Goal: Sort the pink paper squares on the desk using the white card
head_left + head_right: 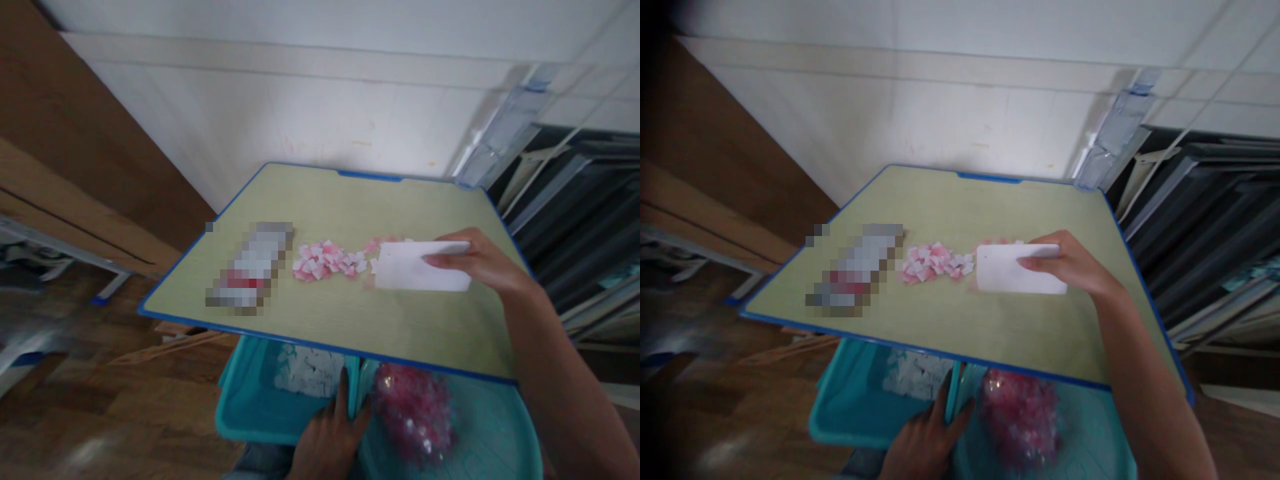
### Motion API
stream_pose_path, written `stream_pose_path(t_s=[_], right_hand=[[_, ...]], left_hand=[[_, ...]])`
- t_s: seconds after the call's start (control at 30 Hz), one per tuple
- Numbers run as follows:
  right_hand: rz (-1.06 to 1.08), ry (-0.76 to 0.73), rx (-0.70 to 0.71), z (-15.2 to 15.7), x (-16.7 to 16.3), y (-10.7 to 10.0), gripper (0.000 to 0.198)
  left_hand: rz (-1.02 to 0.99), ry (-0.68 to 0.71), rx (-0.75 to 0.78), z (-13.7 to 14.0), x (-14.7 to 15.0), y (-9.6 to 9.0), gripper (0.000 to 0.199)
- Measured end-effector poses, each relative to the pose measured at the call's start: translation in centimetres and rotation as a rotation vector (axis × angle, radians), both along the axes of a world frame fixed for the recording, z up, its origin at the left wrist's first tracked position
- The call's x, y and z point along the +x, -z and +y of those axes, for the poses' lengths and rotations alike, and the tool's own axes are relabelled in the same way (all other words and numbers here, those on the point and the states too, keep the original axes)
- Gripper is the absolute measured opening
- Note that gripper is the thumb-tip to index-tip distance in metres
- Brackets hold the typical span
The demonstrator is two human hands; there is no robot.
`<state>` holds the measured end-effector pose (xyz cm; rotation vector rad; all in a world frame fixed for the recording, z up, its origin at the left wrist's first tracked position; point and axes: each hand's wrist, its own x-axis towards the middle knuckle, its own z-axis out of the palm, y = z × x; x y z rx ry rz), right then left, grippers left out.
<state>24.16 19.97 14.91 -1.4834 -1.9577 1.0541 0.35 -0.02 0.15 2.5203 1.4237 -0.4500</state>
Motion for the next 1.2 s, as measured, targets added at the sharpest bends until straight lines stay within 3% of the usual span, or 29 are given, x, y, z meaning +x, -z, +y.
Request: stream_pose_path(t_s=[0.23,0.37,0.5,0.6,0.93,1.2], right_hand=[[0.078,0.009,0.090,0.1,-0.9,1.0,0.033],[0.060,-0.125,-0.016,0.4,-1.1,1.3,0.033],[0.007,-0.212,-0.181,0.4,0.3,0.7,0.032],[0.003,-0.244,-0.227,0.5,1.3,0.3,0.031],[0.042,0.166,0.003,1.5,1.6,1.2,0.034],[0.134,0.196,0.077,1.2,1.1,1.3,0.033]], left_hand=[[-0.014,-0.016,0.011,-0.1,0.0,0.4,0.055],[-0.024,-0.029,0.044,-0.2,0.0,0.6,0.056],[-0.035,-0.033,0.083,-0.3,-0.1,0.8,0.053],[-0.040,-0.037,0.120,-0.4,-0.1,0.9,0.054],[-0.025,-0.036,0.068,-0.3,-0.1,0.9,0.055],[-0.029,-0.054,0.046,-0.4,0.0,0.5,0.056]])
